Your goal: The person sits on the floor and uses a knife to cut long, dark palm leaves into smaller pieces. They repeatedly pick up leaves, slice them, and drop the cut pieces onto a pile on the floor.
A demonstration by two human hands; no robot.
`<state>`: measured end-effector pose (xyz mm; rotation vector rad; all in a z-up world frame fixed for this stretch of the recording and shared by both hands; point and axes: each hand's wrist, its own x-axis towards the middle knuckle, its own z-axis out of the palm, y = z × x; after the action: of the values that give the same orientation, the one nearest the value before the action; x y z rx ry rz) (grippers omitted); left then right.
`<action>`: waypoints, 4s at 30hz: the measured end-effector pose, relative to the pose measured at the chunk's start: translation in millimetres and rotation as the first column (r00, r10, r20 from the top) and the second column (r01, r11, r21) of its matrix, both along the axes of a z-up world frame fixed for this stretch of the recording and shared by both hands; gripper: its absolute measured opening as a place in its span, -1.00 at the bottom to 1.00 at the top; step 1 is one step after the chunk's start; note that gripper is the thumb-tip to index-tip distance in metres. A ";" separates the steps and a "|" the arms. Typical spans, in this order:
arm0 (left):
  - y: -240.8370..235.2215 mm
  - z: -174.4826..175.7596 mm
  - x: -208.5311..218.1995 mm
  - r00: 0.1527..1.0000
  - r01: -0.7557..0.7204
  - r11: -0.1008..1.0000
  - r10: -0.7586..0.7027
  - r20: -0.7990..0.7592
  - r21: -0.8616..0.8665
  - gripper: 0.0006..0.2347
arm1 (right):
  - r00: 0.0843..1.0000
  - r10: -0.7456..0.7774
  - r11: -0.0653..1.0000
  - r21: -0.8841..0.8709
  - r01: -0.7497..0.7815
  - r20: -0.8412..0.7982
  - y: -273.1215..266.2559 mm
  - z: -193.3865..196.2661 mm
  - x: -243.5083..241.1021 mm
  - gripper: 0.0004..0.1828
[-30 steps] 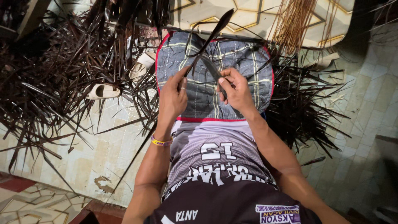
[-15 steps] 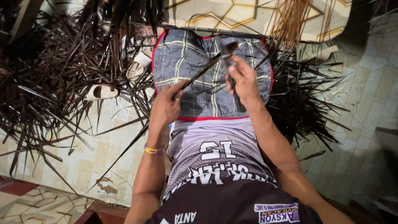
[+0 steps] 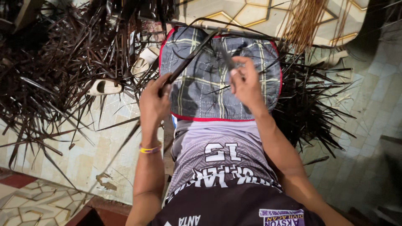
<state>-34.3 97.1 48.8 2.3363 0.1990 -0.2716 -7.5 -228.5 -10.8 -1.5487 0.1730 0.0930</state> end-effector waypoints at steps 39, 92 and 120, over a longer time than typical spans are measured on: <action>13.5 -37.7 -4.3 0.909 -0.340 0.938 0.346 0.231 -0.066 -0.81 | 0.983 0.087 0.986 0.155 -0.062 -0.161 -16.1 -71.3 -8.6 -0.70; -94.4 -17.5 34.4 0.979 0.078 0.628 -0.195 -0.059 -0.774 -0.89 | 0.924 0.322 0.858 0.349 -0.376 0.205 11.9 37.1 -22.8 -0.74; -89.1 -70.2 37.6 0.961 0.021 0.450 -0.257 -0.107 -0.893 -0.86 | 0.903 0.386 0.840 0.334 -0.428 0.188 4.7 -14.7 -25.6 -0.52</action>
<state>3.3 8.0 -21.5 1.2309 -0.0459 -0.5744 -33.0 -223.7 -25.5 -1.1859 -0.2609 0.3554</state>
